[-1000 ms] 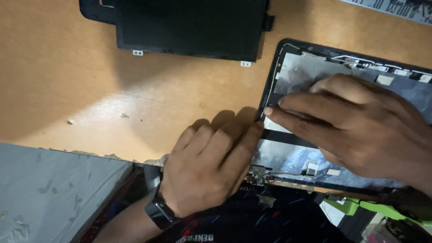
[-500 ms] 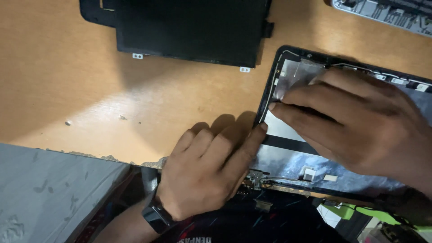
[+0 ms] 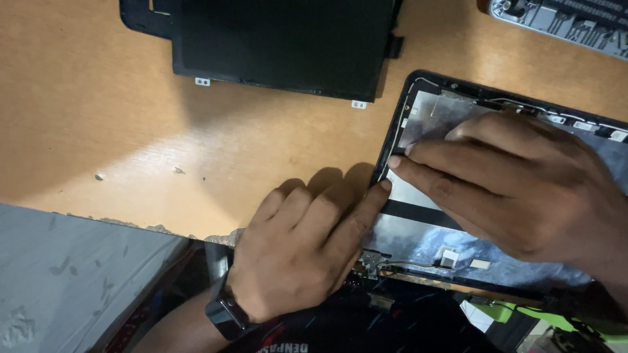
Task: Disassembling a laptop screen assembly by removing the bezel and disconnecting the LCD display cable.
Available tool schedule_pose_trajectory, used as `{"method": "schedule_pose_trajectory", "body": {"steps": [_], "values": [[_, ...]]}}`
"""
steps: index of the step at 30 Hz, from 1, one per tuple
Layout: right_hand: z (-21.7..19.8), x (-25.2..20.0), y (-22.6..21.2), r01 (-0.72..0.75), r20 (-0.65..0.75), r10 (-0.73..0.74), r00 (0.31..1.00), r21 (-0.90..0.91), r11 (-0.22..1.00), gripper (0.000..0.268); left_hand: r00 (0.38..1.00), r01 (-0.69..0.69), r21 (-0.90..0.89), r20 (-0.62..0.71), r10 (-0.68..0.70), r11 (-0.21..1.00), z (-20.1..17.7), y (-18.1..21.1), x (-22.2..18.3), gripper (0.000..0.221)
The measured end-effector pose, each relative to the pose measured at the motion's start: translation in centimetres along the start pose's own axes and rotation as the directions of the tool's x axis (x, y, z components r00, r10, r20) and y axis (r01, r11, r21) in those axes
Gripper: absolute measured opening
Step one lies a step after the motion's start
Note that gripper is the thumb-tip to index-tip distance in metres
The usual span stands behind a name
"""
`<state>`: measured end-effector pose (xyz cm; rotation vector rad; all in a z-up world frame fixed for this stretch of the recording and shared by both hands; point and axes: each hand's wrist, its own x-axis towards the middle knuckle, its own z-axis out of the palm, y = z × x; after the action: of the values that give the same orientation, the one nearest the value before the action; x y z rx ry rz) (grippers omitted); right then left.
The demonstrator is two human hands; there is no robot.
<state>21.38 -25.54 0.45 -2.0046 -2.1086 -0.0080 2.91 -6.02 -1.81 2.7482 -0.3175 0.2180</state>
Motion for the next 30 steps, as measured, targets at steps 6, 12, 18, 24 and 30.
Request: {"method": "schedule_pose_trajectory", "body": {"steps": [6,12,18,24,30], "values": [[0.4,-0.1,0.1,-0.042,-0.013,0.042,0.999,0.012,0.999,0.016,1.0,0.02,-0.009,0.014,-0.02,1.0,0.3,0.1,-0.3,0.039],[0.8,0.0,-0.1,-0.035,-0.075,0.039,0.996,0.05,0.998,0.014,1.0,0.015,-0.006,-0.005,-0.015,1.0,0.1,0.1,-0.1,0.037],[1.2,-0.4,-0.1,-0.093,-0.063,0.09,0.994,-0.031,0.995,0.02,1.0,0.028,-0.015,-0.013,-0.028,0.999,0.2,0.1,-0.1,0.036],[1.7,0.1,0.4,-0.085,-0.104,0.085,0.991,0.005,0.996,0.017,0.999,0.03,0.006,-0.014,-0.03,1.0,0.3,0.1,-0.2,0.038],[1.8,0.1,1.1,-0.006,-0.016,0.004,1.0,-0.134,0.991,0.021,1.0,0.015,0.049,-0.014,-0.014,0.999,0.1,0.2,-0.1,0.039]]}}
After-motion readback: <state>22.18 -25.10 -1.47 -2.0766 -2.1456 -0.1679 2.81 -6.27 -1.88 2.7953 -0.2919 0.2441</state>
